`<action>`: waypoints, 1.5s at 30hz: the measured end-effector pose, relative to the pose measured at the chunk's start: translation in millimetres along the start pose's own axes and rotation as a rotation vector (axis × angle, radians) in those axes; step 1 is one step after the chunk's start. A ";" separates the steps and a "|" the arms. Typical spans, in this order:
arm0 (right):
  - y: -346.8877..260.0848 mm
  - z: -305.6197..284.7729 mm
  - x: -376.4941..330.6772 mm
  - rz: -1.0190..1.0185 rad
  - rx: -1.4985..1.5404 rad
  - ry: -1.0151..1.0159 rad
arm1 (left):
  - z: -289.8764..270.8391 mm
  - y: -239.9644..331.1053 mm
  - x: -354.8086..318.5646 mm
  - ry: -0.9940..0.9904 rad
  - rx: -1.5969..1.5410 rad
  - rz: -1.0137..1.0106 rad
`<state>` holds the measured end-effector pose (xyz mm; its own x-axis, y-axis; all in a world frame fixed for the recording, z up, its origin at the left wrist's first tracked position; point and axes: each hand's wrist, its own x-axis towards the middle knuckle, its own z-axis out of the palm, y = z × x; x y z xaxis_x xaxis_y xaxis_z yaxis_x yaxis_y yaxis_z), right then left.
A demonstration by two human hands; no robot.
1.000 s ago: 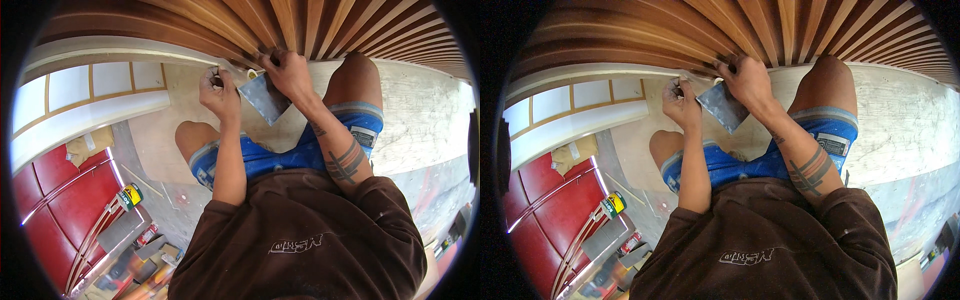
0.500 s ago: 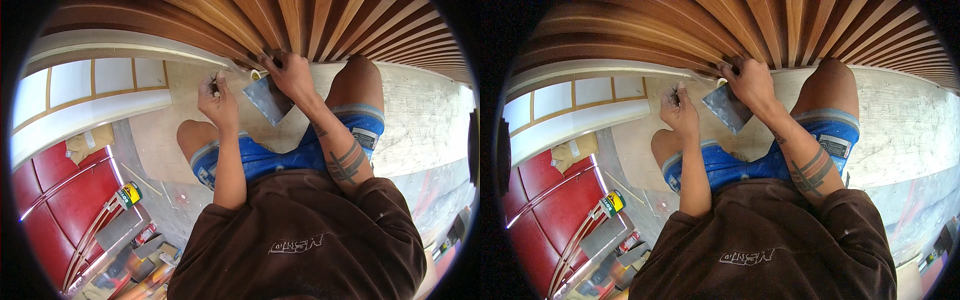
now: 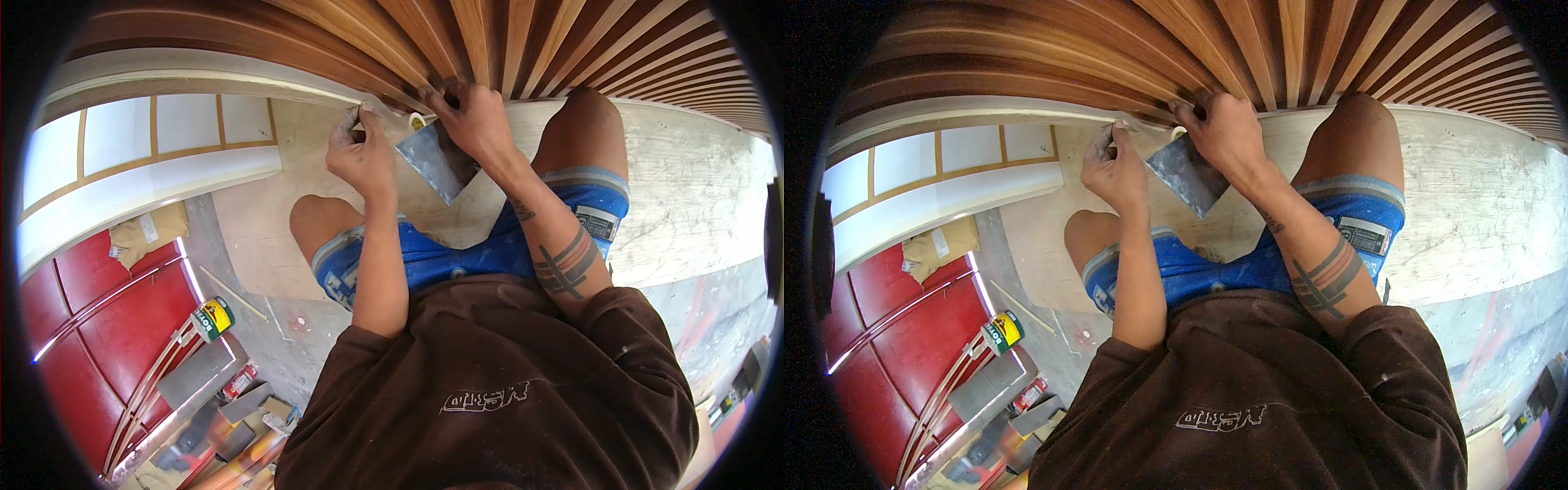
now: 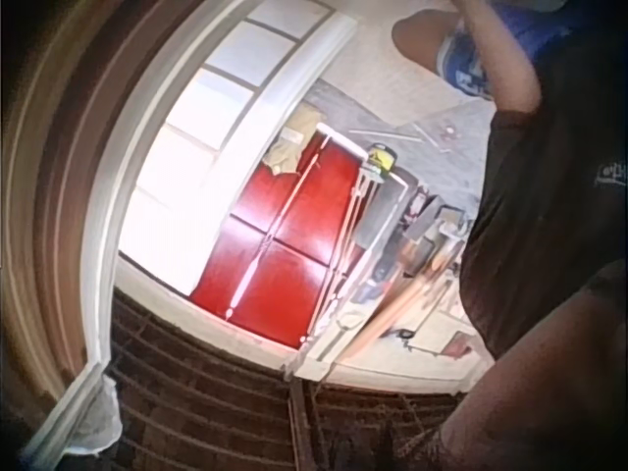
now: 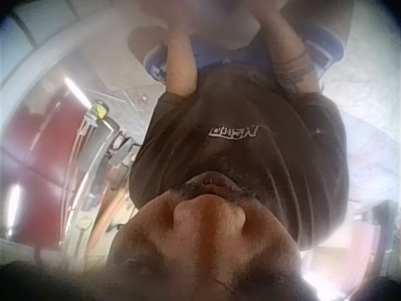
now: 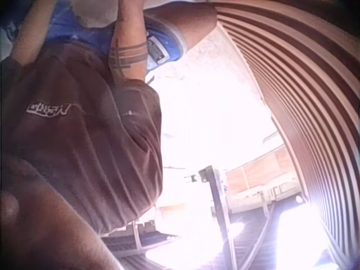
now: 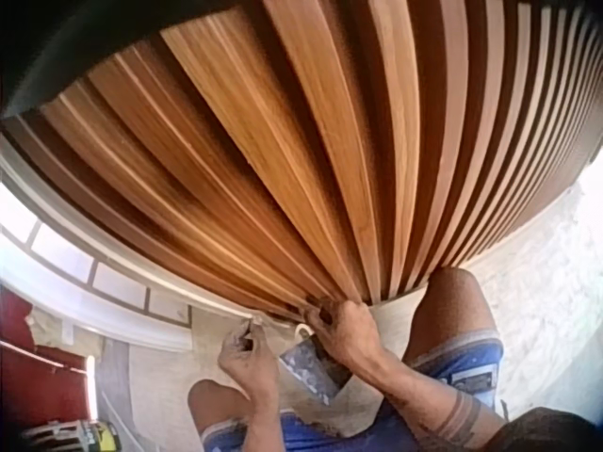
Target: The person is applying masking tape to the edge of a wooden furniture piece.
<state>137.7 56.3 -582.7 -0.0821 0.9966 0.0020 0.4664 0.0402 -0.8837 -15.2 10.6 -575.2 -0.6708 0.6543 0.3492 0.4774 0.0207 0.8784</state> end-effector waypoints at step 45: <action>-17.4 9.8 -16.1 0.206 0.258 -0.075 | -59.8 -31.3 -26.7 -0.404 -0.394 -0.403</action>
<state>122.2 38.8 -571.9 -0.0784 0.9735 -0.2148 0.2420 -0.1905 -0.9514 -46.1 -52.7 -592.5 -0.4518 0.8851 -0.1114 -0.0576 0.0956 0.9937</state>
